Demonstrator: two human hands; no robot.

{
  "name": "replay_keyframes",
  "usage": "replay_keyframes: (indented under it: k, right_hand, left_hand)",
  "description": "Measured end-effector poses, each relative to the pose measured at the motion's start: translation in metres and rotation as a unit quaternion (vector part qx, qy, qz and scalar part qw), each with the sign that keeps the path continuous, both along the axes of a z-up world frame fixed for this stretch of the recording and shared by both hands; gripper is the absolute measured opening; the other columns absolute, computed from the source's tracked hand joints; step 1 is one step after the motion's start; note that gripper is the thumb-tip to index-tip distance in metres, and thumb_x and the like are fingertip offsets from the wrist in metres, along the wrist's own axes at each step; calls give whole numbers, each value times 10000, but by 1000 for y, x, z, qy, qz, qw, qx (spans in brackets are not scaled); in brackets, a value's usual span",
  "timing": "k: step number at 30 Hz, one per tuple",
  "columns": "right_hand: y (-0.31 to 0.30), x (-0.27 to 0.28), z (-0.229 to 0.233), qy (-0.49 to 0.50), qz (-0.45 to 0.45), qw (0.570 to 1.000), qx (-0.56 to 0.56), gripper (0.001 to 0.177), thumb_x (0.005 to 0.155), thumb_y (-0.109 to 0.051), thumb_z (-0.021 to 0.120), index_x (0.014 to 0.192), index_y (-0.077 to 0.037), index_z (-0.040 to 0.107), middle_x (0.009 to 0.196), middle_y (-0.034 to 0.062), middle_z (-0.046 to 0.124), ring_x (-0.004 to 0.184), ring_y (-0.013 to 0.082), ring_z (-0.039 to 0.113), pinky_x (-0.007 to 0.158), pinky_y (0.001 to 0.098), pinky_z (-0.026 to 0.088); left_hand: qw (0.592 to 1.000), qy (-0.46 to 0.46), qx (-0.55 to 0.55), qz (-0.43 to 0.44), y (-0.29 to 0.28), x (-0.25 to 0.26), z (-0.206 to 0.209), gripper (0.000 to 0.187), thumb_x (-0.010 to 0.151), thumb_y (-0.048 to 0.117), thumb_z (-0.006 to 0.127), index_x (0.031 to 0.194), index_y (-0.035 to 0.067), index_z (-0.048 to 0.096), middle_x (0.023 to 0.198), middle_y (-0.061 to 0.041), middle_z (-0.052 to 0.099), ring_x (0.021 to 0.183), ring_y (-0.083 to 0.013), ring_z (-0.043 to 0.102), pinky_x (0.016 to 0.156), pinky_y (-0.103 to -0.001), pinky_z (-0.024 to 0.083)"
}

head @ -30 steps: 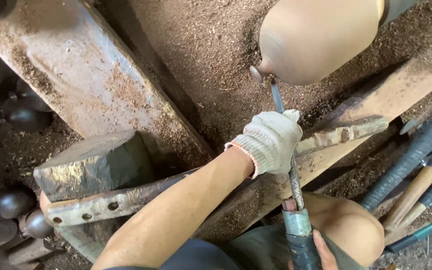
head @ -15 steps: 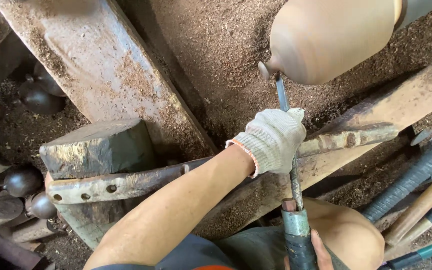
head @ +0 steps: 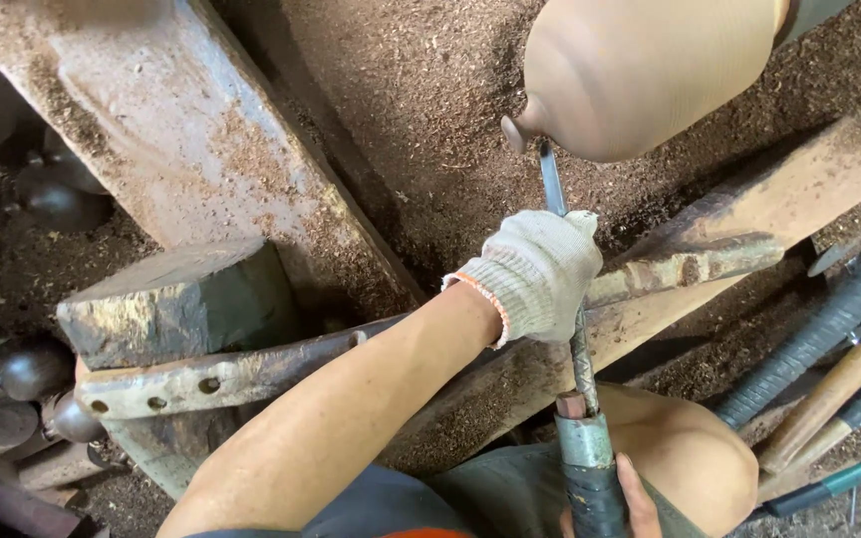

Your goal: The person mounts a wooden blank on a spinning lathe and shapes it into a rounded vessel using a handheld chisel, bracing the tool on a wooden rest. They apply a liquid from a squeeze bottle to the blank, continue cutting the spinning wood, and shape the neck and body of the piece.

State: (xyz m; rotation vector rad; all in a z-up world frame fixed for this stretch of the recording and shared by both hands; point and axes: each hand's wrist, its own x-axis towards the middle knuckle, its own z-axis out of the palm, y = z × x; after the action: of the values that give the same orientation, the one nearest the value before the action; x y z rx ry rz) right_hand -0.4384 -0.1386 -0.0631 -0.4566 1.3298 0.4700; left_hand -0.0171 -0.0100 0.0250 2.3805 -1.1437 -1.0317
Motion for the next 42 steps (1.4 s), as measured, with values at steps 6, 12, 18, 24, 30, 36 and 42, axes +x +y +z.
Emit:
replay_keyframes:
  k: [6,12,18,24,30,36,42]
  right_hand:
    - [4,22,15,133,-2,990,-34,542,918,-617,454,1042,-153,705,558,176,609,379,333,538,341,442,432]
    - [-2,-5,9,148,44,987,-42,620,919,-643,451,1017,-87,707,590,234,640,415,367,590,375,472,475]
    - [2,-7,15,158,6,986,-46,555,904,-610,472,1051,-132,713,628,178,677,437,370,616,398,490,496]
    - [-6,-38,6,163,38,983,-74,594,938,-605,444,1111,-106,715,684,216,701,490,383,657,460,515,545]
    - [11,-17,27,193,53,972,-121,588,976,-592,443,1143,-90,700,749,227,714,508,395,664,479,522,547]
    - [34,20,58,203,33,973,-107,611,936,-632,448,1108,-101,695,624,237,652,425,342,606,389,472,486]
    - [49,23,72,104,-1,986,-131,571,936,-595,474,1099,-93,689,552,225,641,351,298,567,326,409,446]
  left_hand:
    - [1000,-2,-18,-6,3,3,-8,395,624,214,808,938,21,666,822,-162,659,738,-363,708,661,-441,585]
    - [999,17,-24,-22,8,11,-8,367,595,222,816,884,31,695,815,-162,666,747,-358,708,665,-441,584]
    - [998,27,-35,-44,11,17,-11,307,593,228,809,830,54,722,828,-159,672,746,-346,712,655,-440,587]
    - [996,39,-48,-63,15,22,-20,356,571,243,822,841,36,719,837,-172,669,732,-340,716,644,-432,592]
    - [994,53,-62,-75,18,30,-20,413,580,269,842,871,8,706,839,-184,666,731,-349,721,650,-440,593]
    - [992,84,-47,-81,18,34,-24,513,591,285,864,949,-28,673,833,-178,678,733,-344,730,654,-427,600]
    - [993,76,-48,-74,17,33,-26,522,593,291,869,955,-28,671,841,-183,678,738,-350,730,659,-433,600]
